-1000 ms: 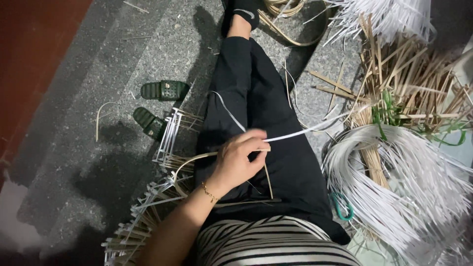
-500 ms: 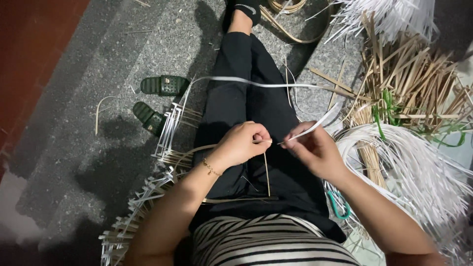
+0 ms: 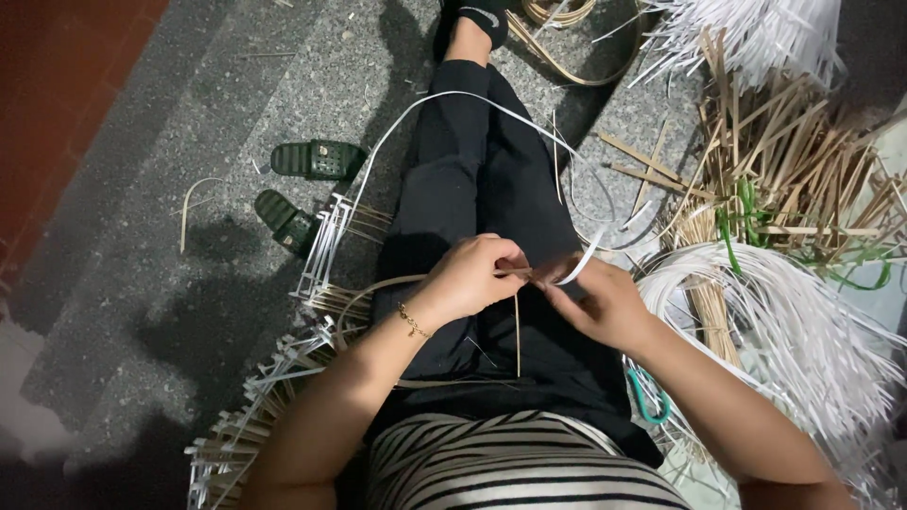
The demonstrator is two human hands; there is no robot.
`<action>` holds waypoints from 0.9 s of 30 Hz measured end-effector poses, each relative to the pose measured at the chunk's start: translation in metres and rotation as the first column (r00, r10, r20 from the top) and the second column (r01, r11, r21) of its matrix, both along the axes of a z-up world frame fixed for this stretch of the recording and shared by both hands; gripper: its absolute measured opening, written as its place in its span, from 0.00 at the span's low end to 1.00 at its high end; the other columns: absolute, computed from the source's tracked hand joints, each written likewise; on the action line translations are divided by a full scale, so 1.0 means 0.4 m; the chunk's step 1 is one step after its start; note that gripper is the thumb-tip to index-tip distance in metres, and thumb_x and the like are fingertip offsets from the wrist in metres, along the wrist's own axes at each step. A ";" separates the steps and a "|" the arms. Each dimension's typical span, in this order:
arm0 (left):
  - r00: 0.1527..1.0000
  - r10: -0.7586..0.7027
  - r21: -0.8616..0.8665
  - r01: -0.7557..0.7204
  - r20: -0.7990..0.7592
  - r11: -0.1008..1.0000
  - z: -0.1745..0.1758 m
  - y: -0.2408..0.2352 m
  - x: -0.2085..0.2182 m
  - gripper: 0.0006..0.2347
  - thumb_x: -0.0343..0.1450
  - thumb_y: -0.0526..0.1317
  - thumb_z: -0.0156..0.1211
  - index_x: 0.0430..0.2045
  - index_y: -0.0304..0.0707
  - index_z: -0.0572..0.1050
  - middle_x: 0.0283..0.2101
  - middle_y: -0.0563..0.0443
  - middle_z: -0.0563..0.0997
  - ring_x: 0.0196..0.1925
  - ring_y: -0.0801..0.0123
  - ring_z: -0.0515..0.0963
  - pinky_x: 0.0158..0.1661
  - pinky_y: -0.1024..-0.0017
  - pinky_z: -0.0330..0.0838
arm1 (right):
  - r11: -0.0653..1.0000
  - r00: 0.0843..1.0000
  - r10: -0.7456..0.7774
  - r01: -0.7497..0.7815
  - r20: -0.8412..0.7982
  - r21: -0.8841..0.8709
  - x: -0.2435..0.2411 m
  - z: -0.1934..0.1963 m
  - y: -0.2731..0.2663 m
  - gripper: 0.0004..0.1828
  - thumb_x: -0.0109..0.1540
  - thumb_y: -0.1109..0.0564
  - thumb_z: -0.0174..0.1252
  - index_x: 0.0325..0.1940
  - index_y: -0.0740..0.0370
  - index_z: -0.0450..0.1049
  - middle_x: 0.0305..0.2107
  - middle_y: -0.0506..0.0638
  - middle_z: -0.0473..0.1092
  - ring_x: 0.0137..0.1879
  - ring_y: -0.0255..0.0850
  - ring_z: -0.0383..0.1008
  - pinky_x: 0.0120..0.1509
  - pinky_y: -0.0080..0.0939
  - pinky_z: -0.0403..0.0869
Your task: The recorder sits on the floor and uses white plastic strips to weave around and secure a curved bamboo frame.
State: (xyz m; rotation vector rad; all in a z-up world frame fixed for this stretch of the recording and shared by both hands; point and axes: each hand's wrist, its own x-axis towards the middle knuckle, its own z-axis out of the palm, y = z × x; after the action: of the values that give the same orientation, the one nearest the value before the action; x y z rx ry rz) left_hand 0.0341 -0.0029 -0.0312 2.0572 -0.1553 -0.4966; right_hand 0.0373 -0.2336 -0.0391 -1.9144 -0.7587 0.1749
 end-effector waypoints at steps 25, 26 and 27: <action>0.909 0.020 0.054 -0.046 0.417 0.997 0.029 -0.014 -0.073 0.04 0.66 0.34 0.63 0.31 0.38 0.79 0.38 0.48 0.81 0.39 0.52 0.83 0.38 0.62 0.76 | 0.970 0.994 0.104 -0.096 0.024 -0.223 -0.040 0.047 0.025 0.08 0.64 0.55 0.58 0.34 0.60 0.76 0.32 0.55 0.74 0.43 0.54 0.74 0.49 0.49 0.72; 0.909 0.014 0.054 -0.039 0.417 0.998 0.034 -0.017 -0.078 0.04 0.66 0.34 0.63 0.31 0.38 0.79 0.38 0.48 0.81 0.39 0.52 0.83 0.38 0.62 0.76 | 0.971 0.995 0.097 -0.090 0.024 -0.223 -0.001 0.070 0.028 0.08 0.64 0.55 0.58 0.34 0.60 0.76 0.32 0.55 0.74 0.43 0.54 0.74 0.49 0.49 0.72; 0.908 -0.016 0.068 -0.013 0.418 0.998 0.043 -0.020 -0.082 0.03 0.67 0.34 0.63 0.30 0.38 0.78 0.37 0.48 0.80 0.38 0.51 0.83 0.38 0.61 0.76 | 0.937 0.990 0.121 -0.092 0.067 -0.337 0.038 0.097 0.030 0.08 0.62 0.54 0.60 0.33 0.61 0.76 0.30 0.55 0.72 0.41 0.55 0.73 0.47 0.52 0.71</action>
State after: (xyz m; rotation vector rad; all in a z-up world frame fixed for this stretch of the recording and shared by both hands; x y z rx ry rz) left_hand 0.0013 -0.0107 -0.0142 2.2087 -0.3995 -0.0521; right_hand 0.0525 -0.2214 -0.0001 -2.2135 -0.9399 0.3056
